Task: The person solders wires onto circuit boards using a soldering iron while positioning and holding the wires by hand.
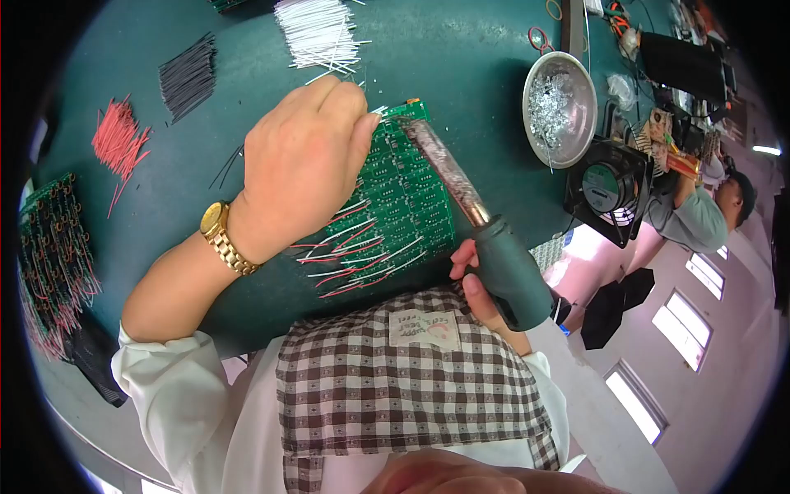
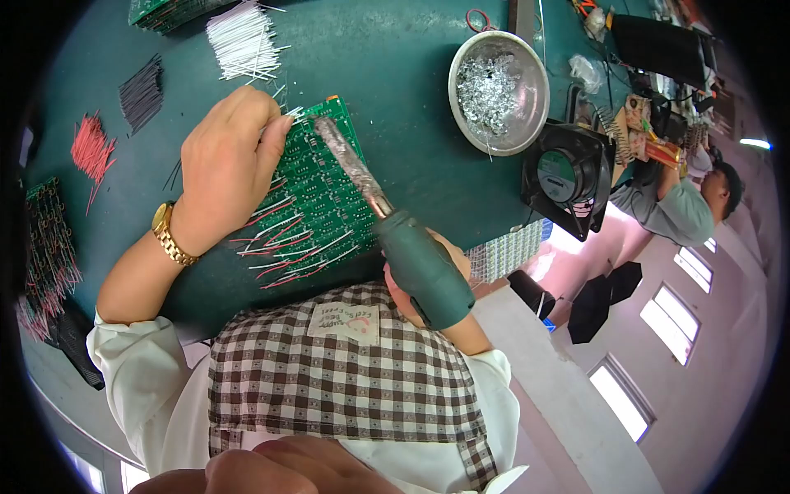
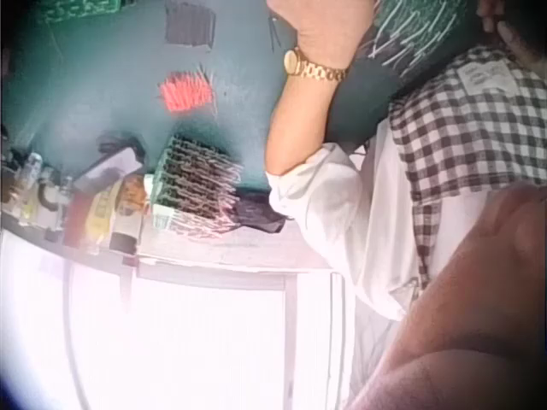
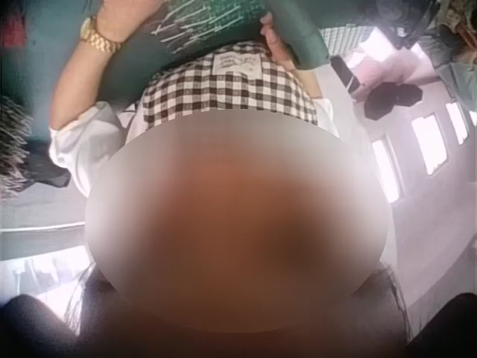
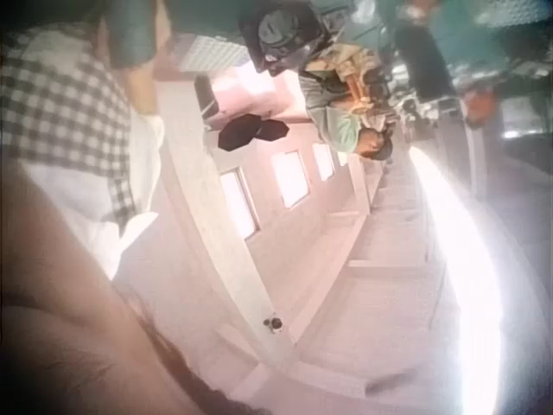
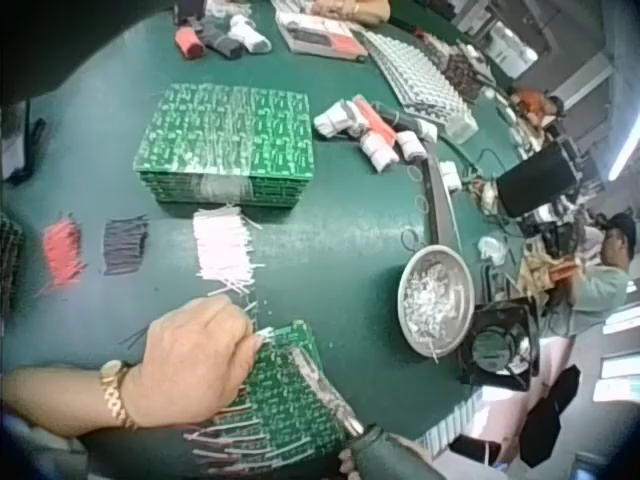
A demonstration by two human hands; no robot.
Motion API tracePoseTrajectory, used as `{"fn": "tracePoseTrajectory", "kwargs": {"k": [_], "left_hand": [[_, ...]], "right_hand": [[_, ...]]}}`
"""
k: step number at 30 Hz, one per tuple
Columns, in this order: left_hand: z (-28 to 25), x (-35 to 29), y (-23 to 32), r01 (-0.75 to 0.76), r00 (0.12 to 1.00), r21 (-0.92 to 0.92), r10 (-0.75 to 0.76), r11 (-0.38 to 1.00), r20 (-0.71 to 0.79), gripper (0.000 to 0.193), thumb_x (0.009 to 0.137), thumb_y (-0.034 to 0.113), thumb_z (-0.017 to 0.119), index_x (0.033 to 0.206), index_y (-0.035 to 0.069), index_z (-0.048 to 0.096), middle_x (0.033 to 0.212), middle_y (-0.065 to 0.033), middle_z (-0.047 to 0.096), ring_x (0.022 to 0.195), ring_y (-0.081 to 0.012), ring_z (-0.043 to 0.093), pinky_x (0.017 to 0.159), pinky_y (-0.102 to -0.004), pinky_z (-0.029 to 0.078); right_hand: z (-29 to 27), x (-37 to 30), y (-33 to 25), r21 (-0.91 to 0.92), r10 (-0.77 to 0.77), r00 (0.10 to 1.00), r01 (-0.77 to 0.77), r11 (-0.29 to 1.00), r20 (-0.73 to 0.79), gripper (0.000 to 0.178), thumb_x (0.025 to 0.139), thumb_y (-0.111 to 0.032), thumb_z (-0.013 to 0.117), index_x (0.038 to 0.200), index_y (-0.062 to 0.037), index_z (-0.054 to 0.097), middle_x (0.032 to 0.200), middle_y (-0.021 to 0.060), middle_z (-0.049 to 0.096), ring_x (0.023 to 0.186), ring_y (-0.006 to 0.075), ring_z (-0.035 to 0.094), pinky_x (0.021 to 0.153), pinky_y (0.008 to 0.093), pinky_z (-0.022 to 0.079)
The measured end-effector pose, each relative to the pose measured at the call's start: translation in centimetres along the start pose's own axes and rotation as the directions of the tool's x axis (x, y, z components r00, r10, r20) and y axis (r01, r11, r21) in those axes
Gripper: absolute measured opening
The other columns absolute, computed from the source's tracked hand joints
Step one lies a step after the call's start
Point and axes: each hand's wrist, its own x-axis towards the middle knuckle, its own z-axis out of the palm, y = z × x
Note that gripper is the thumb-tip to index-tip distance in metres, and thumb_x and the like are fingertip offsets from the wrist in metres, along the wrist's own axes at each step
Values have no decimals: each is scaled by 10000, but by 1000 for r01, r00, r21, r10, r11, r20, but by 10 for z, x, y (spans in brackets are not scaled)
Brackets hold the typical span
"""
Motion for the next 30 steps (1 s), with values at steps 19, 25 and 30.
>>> {"fn": "tracePoseTrajectory", "kwargs": {"k": [19,25,30], "left_hand": [[1,-1,2,-13,1000,-12,12,1000,-19,171,774,108,685,759,59,522,721,-76,521,669,-255,563,577,-362,463],[-2,-2,4,12,1000,-13,-12,1000,4,155,800,113,669,771,59,527,735,-82,530,684,-266,566,593,-368,465],[-10,-3,1,77,997,-211,-78,975,6,113,828,108,648,824,49,551,771,-110,520,718,-305,548,610,-390,444]], "right_hand": [[-8,-6,-19,168,-145,724,342,925,-675,438,832,-291,674,1119,-8,501,870,156,600,645,193,582,640,316,501],[-30,2,5,203,35,785,116,972,-618,392,872,-137,606,1217,-18,462,867,143,589,652,183,563,643,305,479],[-2,-16,-6,160,-91,824,215,963,-559,352,880,-225,600,1112,6,472,827,98,564,693,171,554,620,278,462]]}}
